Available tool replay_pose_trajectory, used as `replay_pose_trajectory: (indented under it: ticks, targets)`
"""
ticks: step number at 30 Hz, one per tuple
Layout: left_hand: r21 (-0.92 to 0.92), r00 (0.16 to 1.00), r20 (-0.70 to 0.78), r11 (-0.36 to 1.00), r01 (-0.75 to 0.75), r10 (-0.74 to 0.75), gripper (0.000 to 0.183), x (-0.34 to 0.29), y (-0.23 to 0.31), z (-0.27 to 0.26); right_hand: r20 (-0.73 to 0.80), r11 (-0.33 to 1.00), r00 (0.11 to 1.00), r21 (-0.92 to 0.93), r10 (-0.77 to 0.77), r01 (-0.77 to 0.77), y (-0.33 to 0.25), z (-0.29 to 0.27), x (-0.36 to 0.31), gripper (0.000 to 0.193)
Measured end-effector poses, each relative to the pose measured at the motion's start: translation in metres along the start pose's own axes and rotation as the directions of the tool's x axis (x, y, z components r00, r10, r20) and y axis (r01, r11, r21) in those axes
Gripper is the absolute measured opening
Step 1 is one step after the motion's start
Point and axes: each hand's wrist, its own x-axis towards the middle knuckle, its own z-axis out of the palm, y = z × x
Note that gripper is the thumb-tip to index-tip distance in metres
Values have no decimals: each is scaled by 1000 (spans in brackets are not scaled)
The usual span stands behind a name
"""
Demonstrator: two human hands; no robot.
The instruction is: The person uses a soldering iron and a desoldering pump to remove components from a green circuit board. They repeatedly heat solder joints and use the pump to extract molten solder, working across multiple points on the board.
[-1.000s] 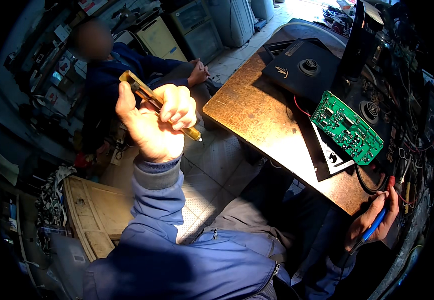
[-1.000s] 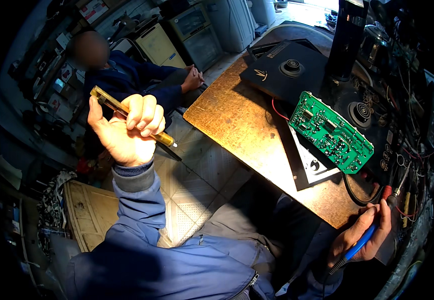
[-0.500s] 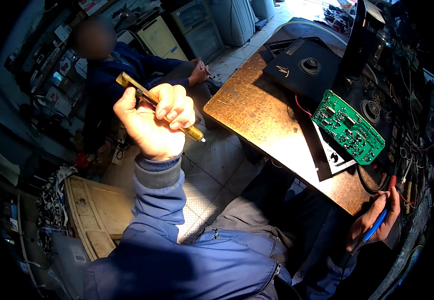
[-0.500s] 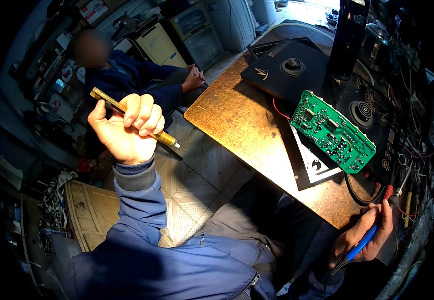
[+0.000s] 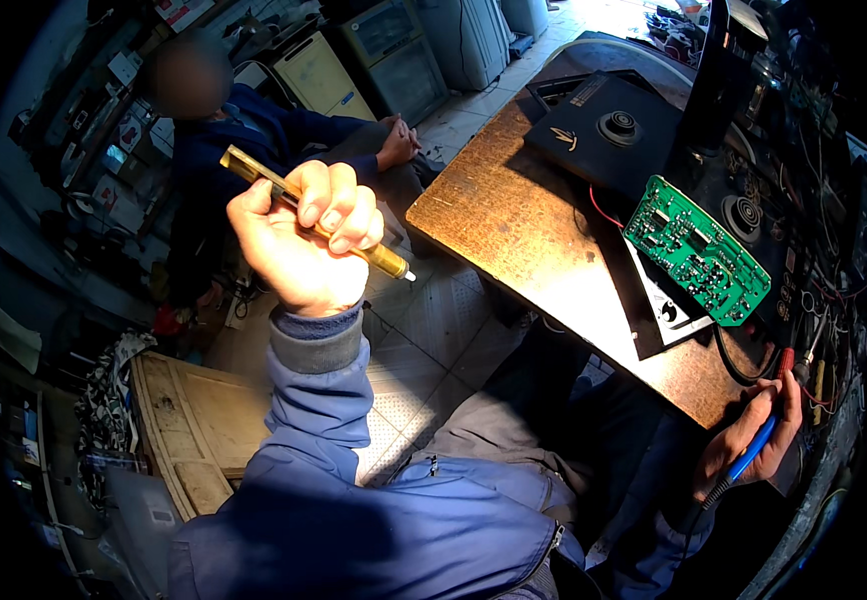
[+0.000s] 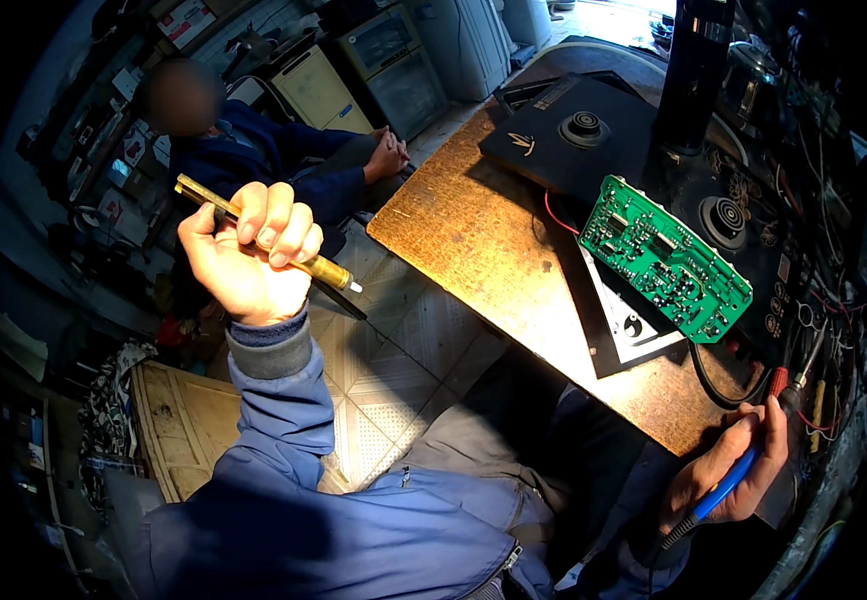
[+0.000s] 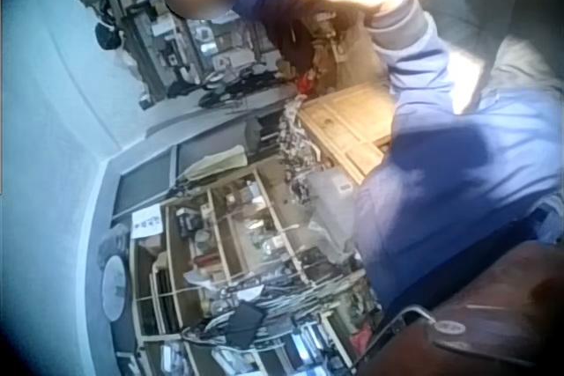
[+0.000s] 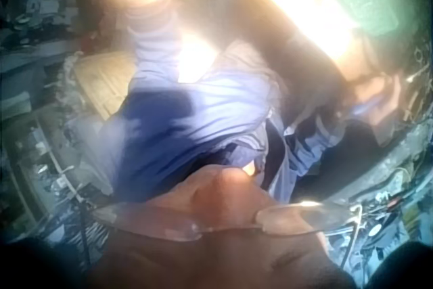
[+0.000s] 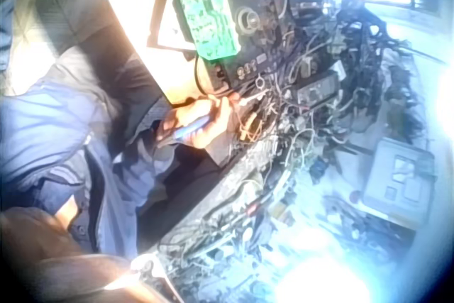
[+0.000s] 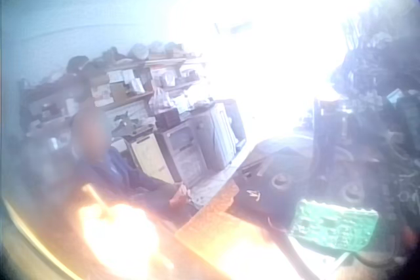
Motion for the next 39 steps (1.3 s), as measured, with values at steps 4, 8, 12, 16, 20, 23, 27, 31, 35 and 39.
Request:
replay_pose_trajectory:
  ticks: [4, 8, 12, 16, 20, 23, 27, 31, 35, 39]
  targets:
    - [-15, 999, -23, 1000, -24, 23, 33, -1, 1, -1, -11, 1000, 1000, -18, 13, -13, 1, 0, -1, 28]
    - [-58, 1000, -30, 998, -5, 4, 26, -1, 0, -3, -16, 999, 1000, -36, -12, 11, 2, 1, -1, 29]
    - [-64, 999, -34, 998, -15, 13, 28, -2, 0, -7, -5, 999, 1000, -43, -20, 20, 0, 1, 0, 29]
    - [-108, 995, -94, 994, 35, -45, 39, 0, 2, -8, -4, 998, 999, -53, -34, 33, 2, 1, 0, 29]
    - [-186, 994, -69, 980, 74, -89, 40, 2, 0, -10, -5, 999, 1000, -45, 16, -16, -1, 1, -1, 30]
    - [-255, 994, 33, 960, 114, -109, 25, 5, -2, -9, -17, 994, 998, -91, 57, -58, -3, -1, -2, 30]
    - [-311, 992, -14, 943, 115, -126, 20, 9, -16, 6, -13, 997, 1000, -73, -22, 21, -4, 2, 0, 29]
    - [-467, 986, 43, 869, 162, -160, 13, 18, -33, 40, -17, 994, 993, -11, 113, -113, -12, 2, -1, 34]
    - [-537, 951, 207, 786, 307, -230, 27, 28, -57, 70, 20, 992, 994, 58, 111, -112, -9, -5, -4, 56]
    - [-168, 972, 134, 962, 216, -195, 45, 33, -85, 97, -19, 984, 998, 167, 59, -55, -7, -5, 1, 67]
